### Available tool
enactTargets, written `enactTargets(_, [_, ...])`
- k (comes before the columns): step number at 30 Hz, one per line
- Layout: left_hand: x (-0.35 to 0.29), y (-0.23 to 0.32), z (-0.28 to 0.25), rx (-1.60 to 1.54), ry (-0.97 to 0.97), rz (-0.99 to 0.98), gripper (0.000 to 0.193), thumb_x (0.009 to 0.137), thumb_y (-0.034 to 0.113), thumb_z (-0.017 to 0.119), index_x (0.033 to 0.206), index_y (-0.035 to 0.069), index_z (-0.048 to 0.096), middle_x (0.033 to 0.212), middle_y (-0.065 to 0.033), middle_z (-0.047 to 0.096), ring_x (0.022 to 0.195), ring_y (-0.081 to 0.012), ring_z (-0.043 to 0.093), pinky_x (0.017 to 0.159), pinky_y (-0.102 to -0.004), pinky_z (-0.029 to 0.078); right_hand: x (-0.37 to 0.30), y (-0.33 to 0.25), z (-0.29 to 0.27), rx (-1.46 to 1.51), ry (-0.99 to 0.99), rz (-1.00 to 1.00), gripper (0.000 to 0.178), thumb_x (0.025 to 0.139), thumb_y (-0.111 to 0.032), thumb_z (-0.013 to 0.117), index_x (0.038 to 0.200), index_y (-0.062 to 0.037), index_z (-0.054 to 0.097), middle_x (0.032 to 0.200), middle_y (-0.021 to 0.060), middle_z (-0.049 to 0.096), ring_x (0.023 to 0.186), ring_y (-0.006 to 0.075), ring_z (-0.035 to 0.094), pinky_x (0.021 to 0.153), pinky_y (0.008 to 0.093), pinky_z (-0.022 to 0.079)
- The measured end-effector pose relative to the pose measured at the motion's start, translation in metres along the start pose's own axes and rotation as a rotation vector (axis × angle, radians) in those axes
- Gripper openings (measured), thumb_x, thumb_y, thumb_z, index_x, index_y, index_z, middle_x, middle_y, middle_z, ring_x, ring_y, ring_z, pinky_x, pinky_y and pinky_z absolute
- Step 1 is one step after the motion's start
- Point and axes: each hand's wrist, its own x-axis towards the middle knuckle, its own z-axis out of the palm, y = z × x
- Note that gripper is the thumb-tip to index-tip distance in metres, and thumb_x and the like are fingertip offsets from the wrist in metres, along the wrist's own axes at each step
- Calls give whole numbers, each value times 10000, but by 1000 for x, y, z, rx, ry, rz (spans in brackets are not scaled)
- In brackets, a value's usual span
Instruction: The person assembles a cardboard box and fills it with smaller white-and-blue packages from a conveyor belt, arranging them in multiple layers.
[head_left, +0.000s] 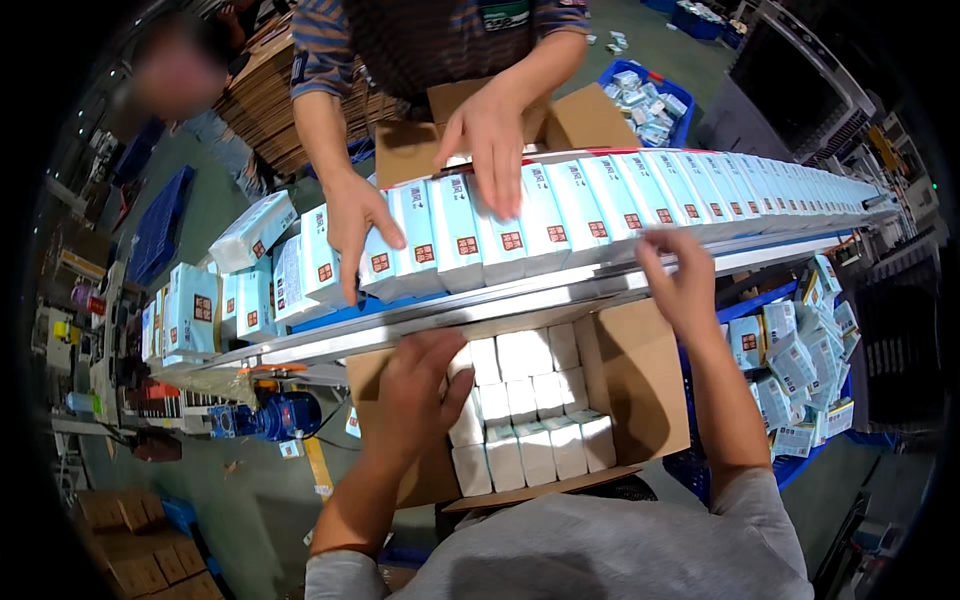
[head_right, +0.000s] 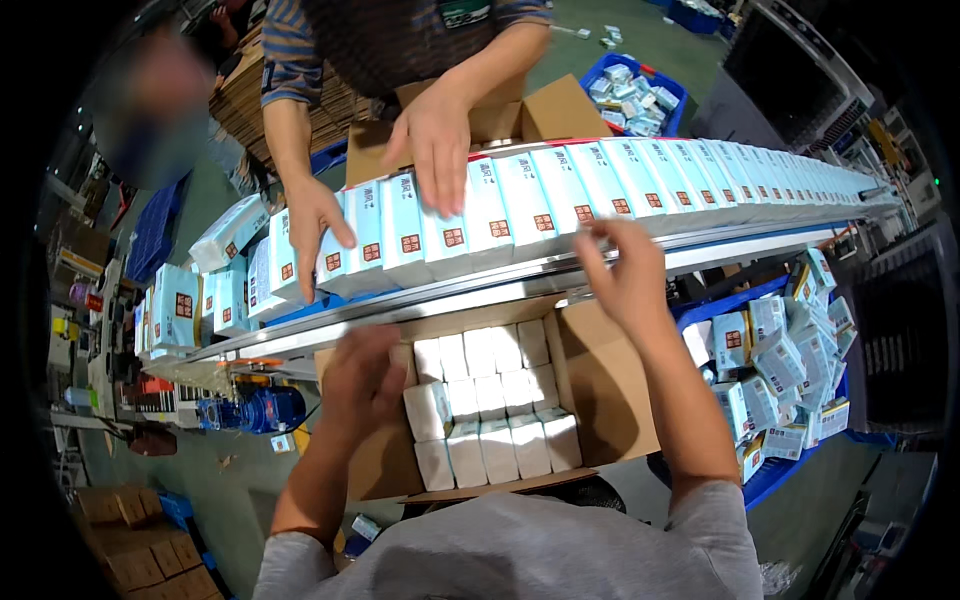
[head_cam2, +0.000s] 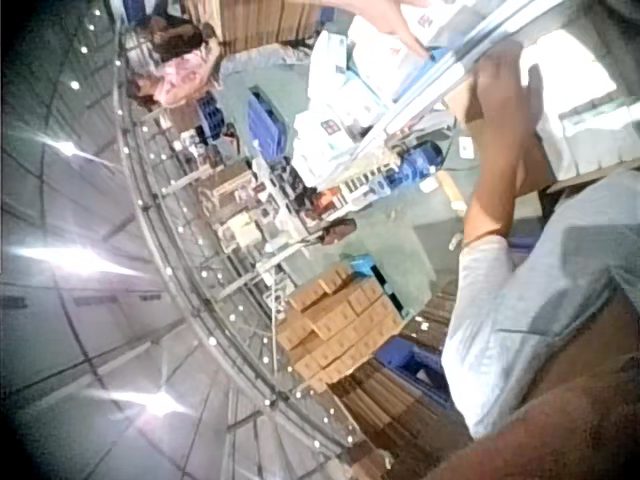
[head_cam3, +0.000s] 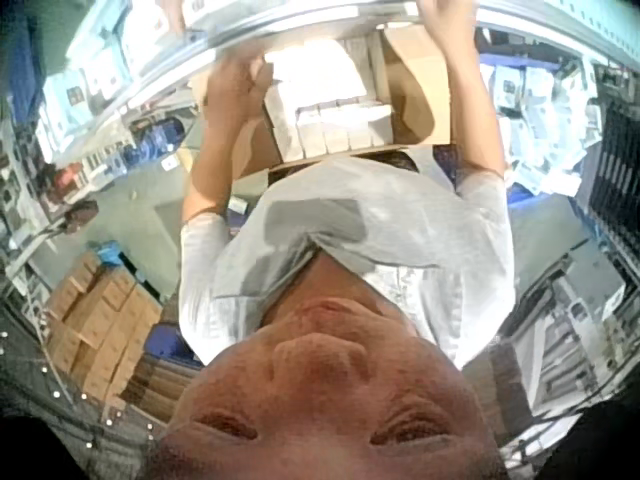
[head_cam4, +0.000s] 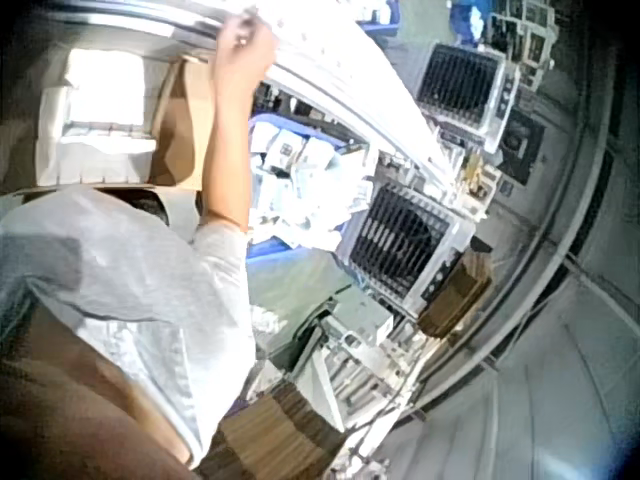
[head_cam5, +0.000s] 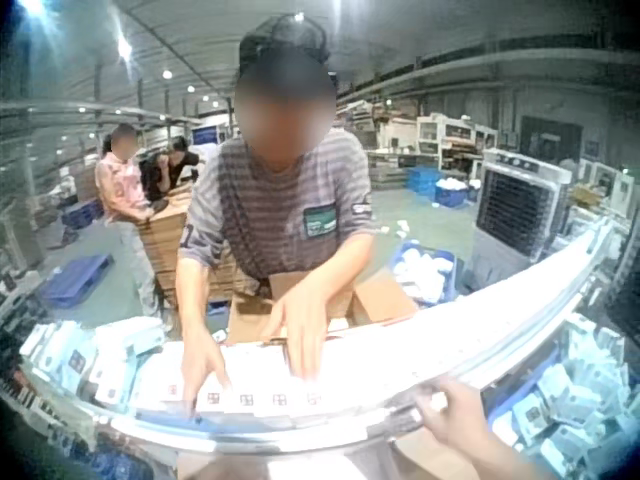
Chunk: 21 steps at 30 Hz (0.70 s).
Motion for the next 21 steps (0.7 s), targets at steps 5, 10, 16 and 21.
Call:
enactTargets(5, [90, 20, 34, 150, -141, 150, 177, 685, 57, 612, 857, 30, 585, 789, -133, 587, 738, -302, 551, 657, -362, 453, 67, 43, 1, -430, -230, -118, 194, 705, -186, 637, 864, -76, 648, 857, 119, 620, 863, 313, 553, 768, 397, 445])
enactTargets(10, [91, 32, 65, 188, -175, 103, 136, 693, 86, 585, 808, 16, 577, 712, -130, 568, 693, -295, 536, 640, -375, 435, 77, 87, -55, -403, -220, 45, 226, 681, -178, 633, 869, -55, 659, 836, 164, 626, 785, 329, 588, 741, 397, 460])
enactTargets(16, [104, 87, 112, -87, -207, 218, 180, 690, 86, 593, 851, 7, 576, 833, -154, 578, 775, -293, 537, 687, -381, 433, 80, 118, -107, -573, -216, 119, 237, 696, -188, 632, 883, -45, 661, 857, 181, 627, 801, 318, 597, 746, 389, 465])
enactTargets(21, [134, 51, 119, 339, 43, -206, 358, 696, 146, 632, 971, -56, 525, 908, -187, 571, 858, -356, 529, 772, -380, 439, 84, 136, -116, -448, -276, 93, 230, 701, -212, 635, 861, -49, 664, 880, 181, 617, 864, 326, 575, 778, 392, 459])
